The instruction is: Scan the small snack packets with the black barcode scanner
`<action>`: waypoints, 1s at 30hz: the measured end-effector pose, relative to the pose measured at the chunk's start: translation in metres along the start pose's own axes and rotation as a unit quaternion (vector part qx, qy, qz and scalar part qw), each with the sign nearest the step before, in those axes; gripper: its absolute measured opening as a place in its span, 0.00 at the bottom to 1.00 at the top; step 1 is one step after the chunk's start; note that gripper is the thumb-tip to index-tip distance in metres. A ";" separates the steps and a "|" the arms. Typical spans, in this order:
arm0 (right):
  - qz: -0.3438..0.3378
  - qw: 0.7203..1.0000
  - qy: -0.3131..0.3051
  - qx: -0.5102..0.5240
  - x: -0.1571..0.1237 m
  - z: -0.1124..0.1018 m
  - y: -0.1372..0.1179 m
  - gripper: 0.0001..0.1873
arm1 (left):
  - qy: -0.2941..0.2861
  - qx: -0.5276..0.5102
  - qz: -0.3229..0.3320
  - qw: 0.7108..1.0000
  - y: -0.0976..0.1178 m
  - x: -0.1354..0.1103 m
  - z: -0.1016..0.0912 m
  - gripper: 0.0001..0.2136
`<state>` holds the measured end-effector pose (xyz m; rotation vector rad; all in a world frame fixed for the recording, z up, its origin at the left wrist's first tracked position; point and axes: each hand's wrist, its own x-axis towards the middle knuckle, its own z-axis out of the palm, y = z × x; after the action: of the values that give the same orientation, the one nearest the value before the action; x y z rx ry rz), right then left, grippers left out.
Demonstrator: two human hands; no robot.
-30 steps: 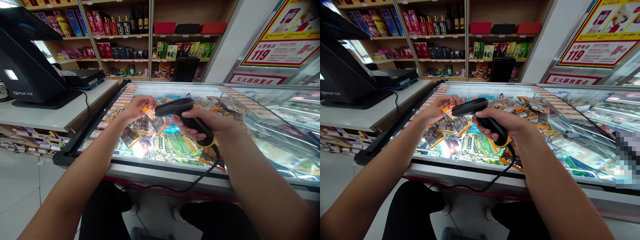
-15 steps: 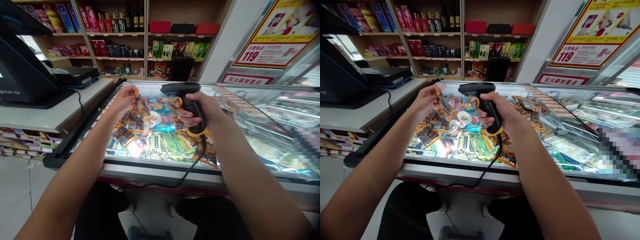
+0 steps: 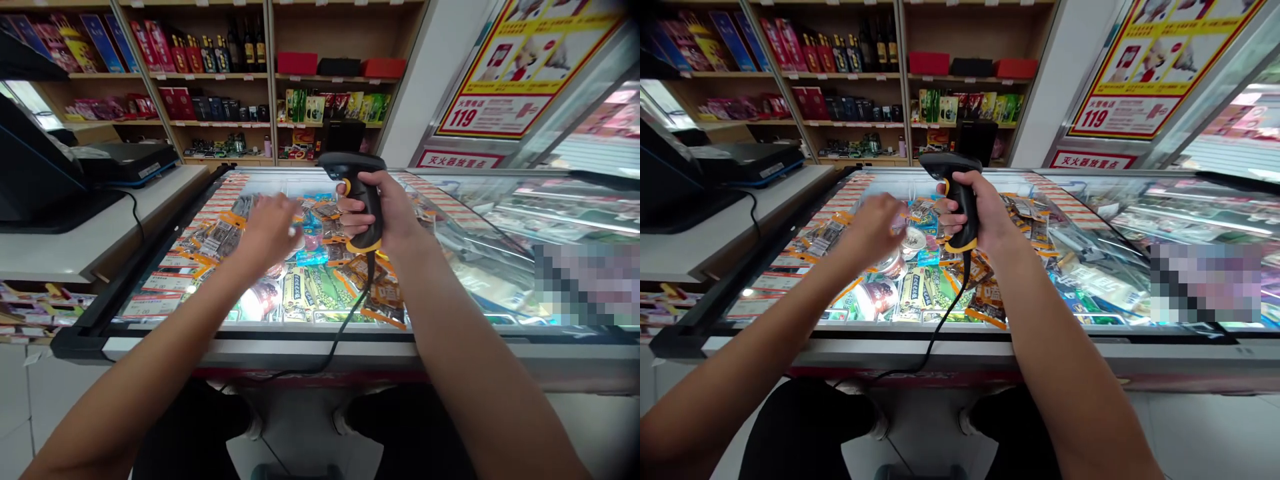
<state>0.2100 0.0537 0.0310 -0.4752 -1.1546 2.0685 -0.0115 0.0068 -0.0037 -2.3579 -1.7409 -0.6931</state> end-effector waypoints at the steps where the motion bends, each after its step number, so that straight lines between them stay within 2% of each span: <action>1: -0.014 1.000 -0.008 0.003 -0.002 0.001 -0.001 0.18 | -0.049 -0.043 0.058 0.996 0.021 -0.001 0.008 0.12; 3: -0.040 0.999 -0.022 0.006 -0.007 0.004 -0.004 0.18 | -0.104 -0.078 0.134 0.982 0.059 -0.005 0.028 0.17; 5: -0.060 0.998 -0.027 0.002 -0.011 0.006 -0.006 0.19 | -0.137 -0.085 0.163 0.973 0.085 -0.008 0.045 0.20; 7: -0.073 0.997 -0.020 -0.014 -0.014 0.007 -0.008 0.20 | -0.150 -0.079 0.152 0.974 0.099 -0.008 0.056 0.22; 9: -0.077 0.997 -0.004 -0.031 -0.015 0.006 -0.009 0.21 | -0.158 -0.080 0.143 0.974 0.100 -0.007 0.058 0.19; 11: -0.080 0.996 0.007 -0.034 -0.015 0.006 -0.009 0.21 | -0.171 -0.100 0.145 0.969 0.092 -0.004 0.053 0.18; 13: -0.085 0.996 0.002 -0.025 -0.015 0.006 -0.010 0.21 | -0.190 -0.137 0.133 0.963 0.074 0.001 0.044 0.17; 15: -0.083 0.996 -0.010 -0.020 -0.015 0.006 -0.010 0.20 | -0.216 -0.188 0.085 0.954 0.047 0.007 0.033 0.10; 17: -0.068 0.997 -0.021 -0.019 -0.014 0.006 -0.010 0.19 | -0.234 -0.271 0.022 0.934 0.014 0.013 0.023 0.09; 18: -0.055 0.998 -0.025 -0.016 -0.013 0.006 -0.009 0.18 | -0.225 -0.316 -0.002 0.922 -0.002 0.016 0.020 0.09; 19: -0.039 0.999 -0.026 -0.013 -0.011 0.006 -0.007 0.17 | -0.197 -0.376 -0.024 0.905 -0.018 0.019 0.017 0.09; 21: -0.005 1.000 -0.022 -0.010 -0.007 0.008 -0.002 0.15 | -0.122 -0.513 -0.103 0.843 -0.044 0.022 0.015 0.09; 23: 0.031 0.999 -0.016 -0.020 -0.003 0.011 0.006 0.14 | -0.057 -0.618 -0.158 0.768 -0.058 0.023 0.015 0.10; 25: 0.062 0.997 -0.014 -0.037 0.001 0.015 0.016 0.14 | -0.011 -0.677 -0.163 0.718 -0.064 0.025 0.016 0.14; 27: 0.088 0.994 -0.015 -0.057 0.003 0.018 0.024 0.14 | 0.028 -0.701 -0.155 0.696 -0.065 0.026 0.018 0.15; 30: 0.111 0.990 -0.017 -0.086 0.006 0.022 0.032 0.14 | 0.071 -0.702 -0.173 0.687 -0.066 0.027 0.024 0.14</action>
<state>0.1795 0.0336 0.0155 -0.6810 -1.3592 2.1809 -0.0598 0.0602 -0.0237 -2.2612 -1.7741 -3.0553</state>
